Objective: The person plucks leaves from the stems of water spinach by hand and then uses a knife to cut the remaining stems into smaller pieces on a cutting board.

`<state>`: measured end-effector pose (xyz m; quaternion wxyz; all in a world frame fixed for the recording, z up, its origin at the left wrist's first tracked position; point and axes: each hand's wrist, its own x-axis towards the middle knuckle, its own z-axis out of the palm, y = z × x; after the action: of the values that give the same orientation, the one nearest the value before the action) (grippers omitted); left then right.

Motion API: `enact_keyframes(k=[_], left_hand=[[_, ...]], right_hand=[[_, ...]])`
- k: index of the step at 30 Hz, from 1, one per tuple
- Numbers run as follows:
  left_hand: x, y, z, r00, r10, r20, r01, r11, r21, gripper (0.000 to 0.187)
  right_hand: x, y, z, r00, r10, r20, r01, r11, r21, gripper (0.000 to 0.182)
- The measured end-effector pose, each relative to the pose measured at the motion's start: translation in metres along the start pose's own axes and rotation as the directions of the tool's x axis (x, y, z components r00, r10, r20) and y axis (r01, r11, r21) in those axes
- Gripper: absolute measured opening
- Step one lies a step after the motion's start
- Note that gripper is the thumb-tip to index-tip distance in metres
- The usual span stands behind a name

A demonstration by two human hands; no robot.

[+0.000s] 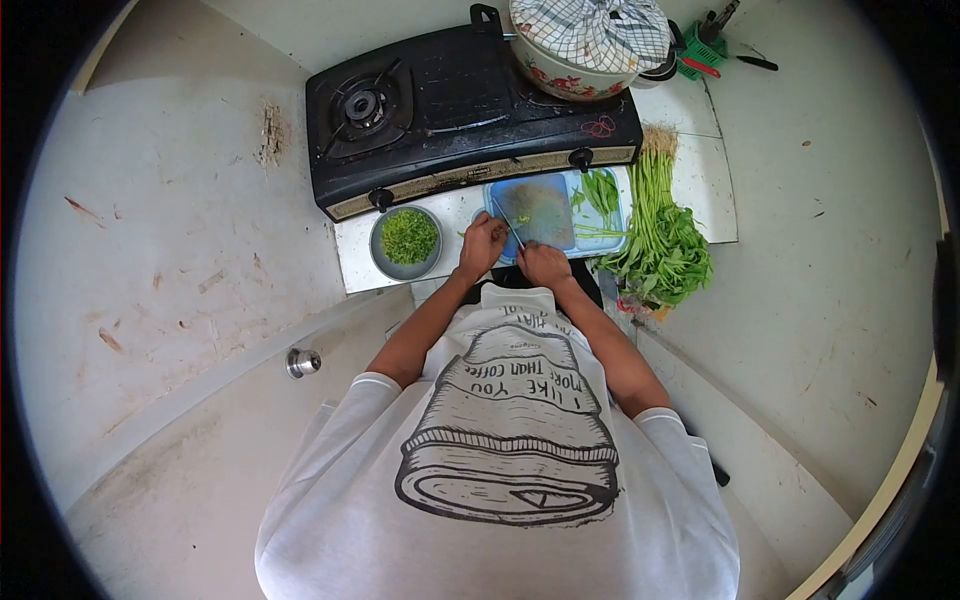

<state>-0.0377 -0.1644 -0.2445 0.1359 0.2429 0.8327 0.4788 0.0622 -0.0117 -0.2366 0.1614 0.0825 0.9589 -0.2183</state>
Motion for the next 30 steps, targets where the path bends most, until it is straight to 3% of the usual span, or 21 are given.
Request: enact_keyframes(k=[13, 30], left_hand=[[0.001, -0.002, 0.001, 1.000, 0.001, -0.013, -0.001, 0.999, -0.038, 0.010], [0.001, 0.003, 0.000, 1.000, -0.023, -0.003, 0.023, 1.000, 0.003, 0.009]], right_hand=[[-0.003, 0.005, -0.003, 0.998, 0.067, -0.007, -0.067, 0.998, 0.009, 0.044], [0.005, -0.004, -0.001, 1.000, -0.017, -0.007, 0.017, 1.000, -0.002, 0.045]])
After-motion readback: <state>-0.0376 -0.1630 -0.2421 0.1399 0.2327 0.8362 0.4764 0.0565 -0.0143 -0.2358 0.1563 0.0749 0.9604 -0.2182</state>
